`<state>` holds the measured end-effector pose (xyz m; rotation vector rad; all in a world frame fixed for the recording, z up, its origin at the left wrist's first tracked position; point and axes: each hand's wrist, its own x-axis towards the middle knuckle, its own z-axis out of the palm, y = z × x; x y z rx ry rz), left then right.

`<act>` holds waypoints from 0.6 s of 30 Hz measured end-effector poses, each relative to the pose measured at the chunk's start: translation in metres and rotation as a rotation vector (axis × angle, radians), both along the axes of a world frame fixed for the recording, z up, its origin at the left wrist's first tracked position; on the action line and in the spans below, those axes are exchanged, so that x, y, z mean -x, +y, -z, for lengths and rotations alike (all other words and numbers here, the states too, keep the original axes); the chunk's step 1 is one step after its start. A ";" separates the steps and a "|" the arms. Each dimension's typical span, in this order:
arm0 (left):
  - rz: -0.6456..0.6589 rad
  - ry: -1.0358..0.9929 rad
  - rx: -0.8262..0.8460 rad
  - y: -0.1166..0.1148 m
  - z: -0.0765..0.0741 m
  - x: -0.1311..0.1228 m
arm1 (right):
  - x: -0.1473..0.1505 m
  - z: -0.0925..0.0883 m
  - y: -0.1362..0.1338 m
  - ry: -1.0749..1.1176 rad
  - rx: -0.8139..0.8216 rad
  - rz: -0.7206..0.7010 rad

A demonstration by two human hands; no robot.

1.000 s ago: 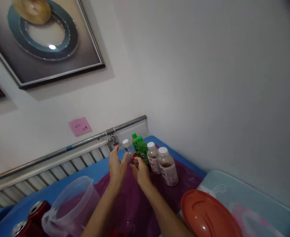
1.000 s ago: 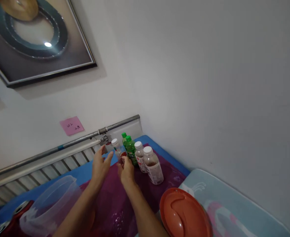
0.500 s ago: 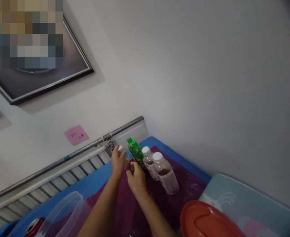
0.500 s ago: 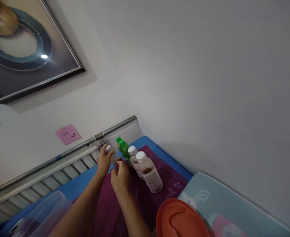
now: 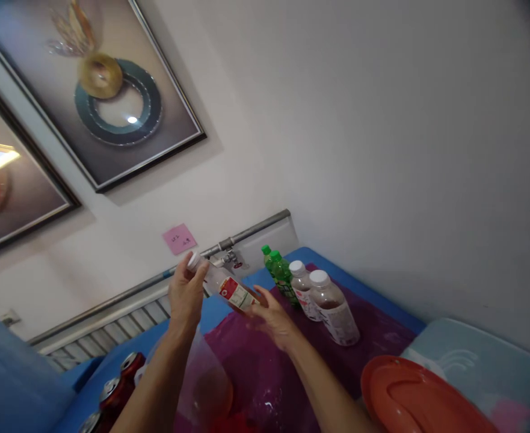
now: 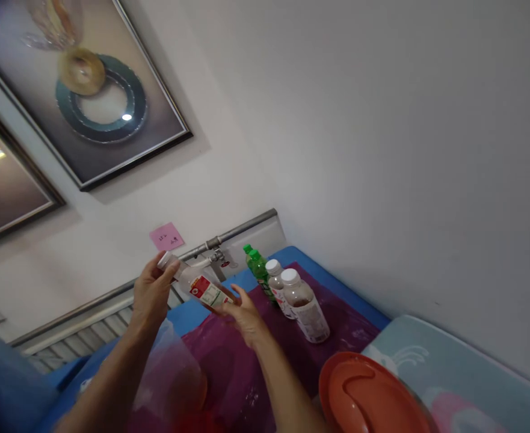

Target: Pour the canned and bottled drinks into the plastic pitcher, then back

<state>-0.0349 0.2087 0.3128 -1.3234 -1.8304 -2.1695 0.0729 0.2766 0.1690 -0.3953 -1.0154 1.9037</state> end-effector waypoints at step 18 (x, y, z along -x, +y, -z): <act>0.054 -0.243 0.040 -0.069 0.018 0.045 | 0.029 -0.019 -0.041 0.205 0.507 -0.231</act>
